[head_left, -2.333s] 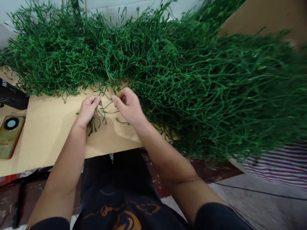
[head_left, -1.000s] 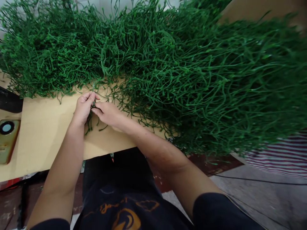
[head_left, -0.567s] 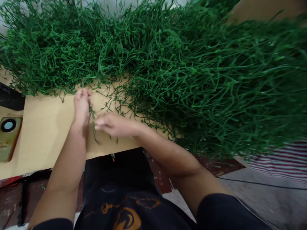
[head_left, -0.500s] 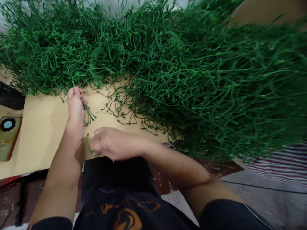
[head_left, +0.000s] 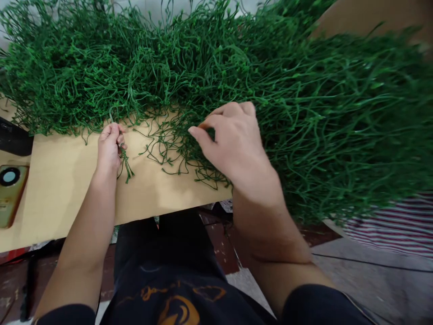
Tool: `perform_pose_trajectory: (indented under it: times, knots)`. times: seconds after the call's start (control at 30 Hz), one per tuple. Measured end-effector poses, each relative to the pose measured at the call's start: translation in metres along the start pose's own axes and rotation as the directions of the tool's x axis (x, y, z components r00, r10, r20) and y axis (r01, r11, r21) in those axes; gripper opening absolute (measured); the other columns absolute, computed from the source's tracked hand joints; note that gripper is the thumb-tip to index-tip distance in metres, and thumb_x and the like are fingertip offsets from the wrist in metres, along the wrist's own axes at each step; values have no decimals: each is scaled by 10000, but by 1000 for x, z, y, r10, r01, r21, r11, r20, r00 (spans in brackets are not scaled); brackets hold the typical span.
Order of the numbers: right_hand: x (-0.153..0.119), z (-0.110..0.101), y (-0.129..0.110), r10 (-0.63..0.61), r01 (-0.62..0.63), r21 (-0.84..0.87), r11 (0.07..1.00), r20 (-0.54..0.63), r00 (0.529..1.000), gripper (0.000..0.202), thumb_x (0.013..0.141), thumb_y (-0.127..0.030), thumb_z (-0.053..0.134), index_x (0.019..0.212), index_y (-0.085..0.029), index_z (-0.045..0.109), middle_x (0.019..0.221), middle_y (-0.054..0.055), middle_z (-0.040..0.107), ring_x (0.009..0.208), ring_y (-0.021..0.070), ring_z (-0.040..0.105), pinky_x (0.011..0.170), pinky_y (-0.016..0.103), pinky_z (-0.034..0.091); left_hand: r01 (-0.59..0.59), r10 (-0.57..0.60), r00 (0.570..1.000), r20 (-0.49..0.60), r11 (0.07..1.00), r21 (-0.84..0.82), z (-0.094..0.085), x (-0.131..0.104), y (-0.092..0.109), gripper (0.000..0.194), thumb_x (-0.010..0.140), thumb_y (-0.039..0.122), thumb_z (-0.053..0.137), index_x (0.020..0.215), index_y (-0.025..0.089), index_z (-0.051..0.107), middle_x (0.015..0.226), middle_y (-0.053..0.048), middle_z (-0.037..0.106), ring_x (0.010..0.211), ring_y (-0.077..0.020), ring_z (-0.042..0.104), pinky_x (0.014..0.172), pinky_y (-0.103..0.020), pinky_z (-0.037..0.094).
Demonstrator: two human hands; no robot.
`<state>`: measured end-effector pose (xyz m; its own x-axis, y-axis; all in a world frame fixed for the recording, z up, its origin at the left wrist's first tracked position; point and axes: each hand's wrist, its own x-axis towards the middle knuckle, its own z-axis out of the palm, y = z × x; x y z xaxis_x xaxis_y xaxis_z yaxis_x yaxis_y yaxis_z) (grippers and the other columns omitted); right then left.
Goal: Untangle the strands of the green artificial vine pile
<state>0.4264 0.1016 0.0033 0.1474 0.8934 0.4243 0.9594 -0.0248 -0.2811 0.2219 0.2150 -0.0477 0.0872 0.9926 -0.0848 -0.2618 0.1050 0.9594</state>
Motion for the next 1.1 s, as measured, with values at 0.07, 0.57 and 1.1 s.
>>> perform_pose_trajectory:
  times: [0.07, 0.57, 1.1]
  knots:
    - [0, 4, -19, 3, -4, 22, 1000, 55, 998, 398, 896, -456, 391, 794, -133, 599, 937, 137, 528, 1025, 289, 451, 899, 501, 360, 5, -5, 1000, 26, 1000, 10, 2, -1, -1, 293, 854, 332, 542, 610, 190, 465, 435, 81, 300, 356, -36, 282, 365, -135, 296]
    - [3, 82, -84, -282, 114, 358, 927, 462, 841, 281, 916, -218, 327, 1006, -113, 571, 989, 120, 623, 845, 187, 549, 731, 291, 350, 51, -42, 995, 93, 994, -98, 3, 0, -5, 296, 871, 377, 508, 643, 193, 466, 450, 80, 294, 363, -36, 296, 383, -157, 307]
    - [-37, 37, -87, -566, 125, 695, 708, 453, 689, 230, 894, -223, 348, 783, -165, 541, 698, 6, 538, 638, 104, 427, 621, 233, 296, 90, -109, 992, -67, 967, -238, -17, 11, 9, 410, 878, 504, 410, 614, 192, 390, 459, 75, 184, 392, -52, 151, 394, -202, 234]
